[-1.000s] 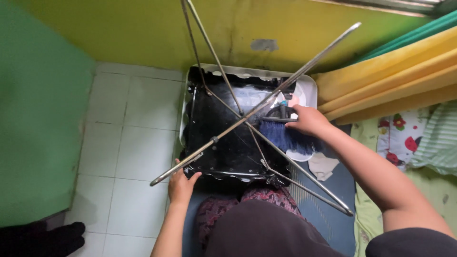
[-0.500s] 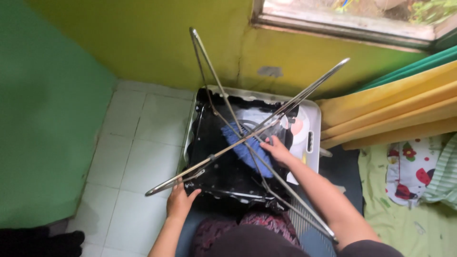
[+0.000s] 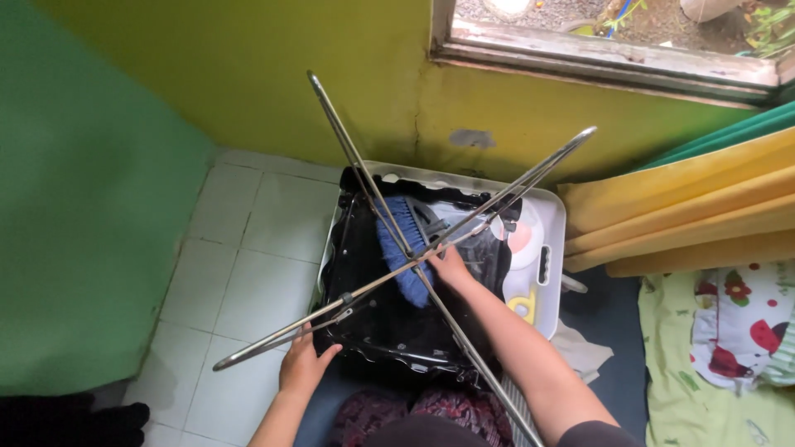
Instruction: Cleaning a black tray and a metal rack using a blue brush
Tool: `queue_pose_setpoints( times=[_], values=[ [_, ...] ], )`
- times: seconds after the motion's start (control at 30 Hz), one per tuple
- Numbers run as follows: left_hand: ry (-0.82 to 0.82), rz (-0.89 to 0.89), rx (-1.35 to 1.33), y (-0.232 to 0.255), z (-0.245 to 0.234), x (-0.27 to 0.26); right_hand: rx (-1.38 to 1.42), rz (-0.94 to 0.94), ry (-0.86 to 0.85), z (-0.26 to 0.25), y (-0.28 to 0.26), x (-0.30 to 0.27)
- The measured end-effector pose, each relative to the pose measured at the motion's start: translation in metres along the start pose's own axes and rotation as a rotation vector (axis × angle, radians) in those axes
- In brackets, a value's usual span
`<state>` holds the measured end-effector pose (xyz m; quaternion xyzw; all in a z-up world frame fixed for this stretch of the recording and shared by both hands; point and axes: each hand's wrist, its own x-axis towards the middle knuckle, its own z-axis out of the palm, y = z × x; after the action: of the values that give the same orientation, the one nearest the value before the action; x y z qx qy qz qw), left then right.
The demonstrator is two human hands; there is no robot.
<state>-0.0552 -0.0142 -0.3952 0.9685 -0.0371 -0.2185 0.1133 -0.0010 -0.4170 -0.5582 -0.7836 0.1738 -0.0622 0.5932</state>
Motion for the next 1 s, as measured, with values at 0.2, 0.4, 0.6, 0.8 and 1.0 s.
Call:
queue_pose_setpoints(
  times=[0.2,0.4,0.6,0.8,1.0],
  values=[
    [-0.050,-0.039,-0.008,0.008,-0.014,-0.003,-0.192,0.156,-0.111,-0.033,-0.054,-0.011],
    [0.089,0.061,-0.113,0.009,-0.015,-0.005,-0.026,0.151,-0.205,-0.045,-0.058,-0.008],
    [0.034,0.006,-0.135,0.012,-0.019,-0.009,0.313,0.373,-0.278,-0.051,-0.063,-0.017],
    [0.061,0.034,-0.154,0.012,-0.020,-0.008,0.088,0.079,-0.284,-0.013,-0.062,-0.019],
    [0.050,0.024,-0.103,0.011,-0.015,-0.006,0.002,0.090,-0.309,0.023,-0.089,-0.004]
  ],
)
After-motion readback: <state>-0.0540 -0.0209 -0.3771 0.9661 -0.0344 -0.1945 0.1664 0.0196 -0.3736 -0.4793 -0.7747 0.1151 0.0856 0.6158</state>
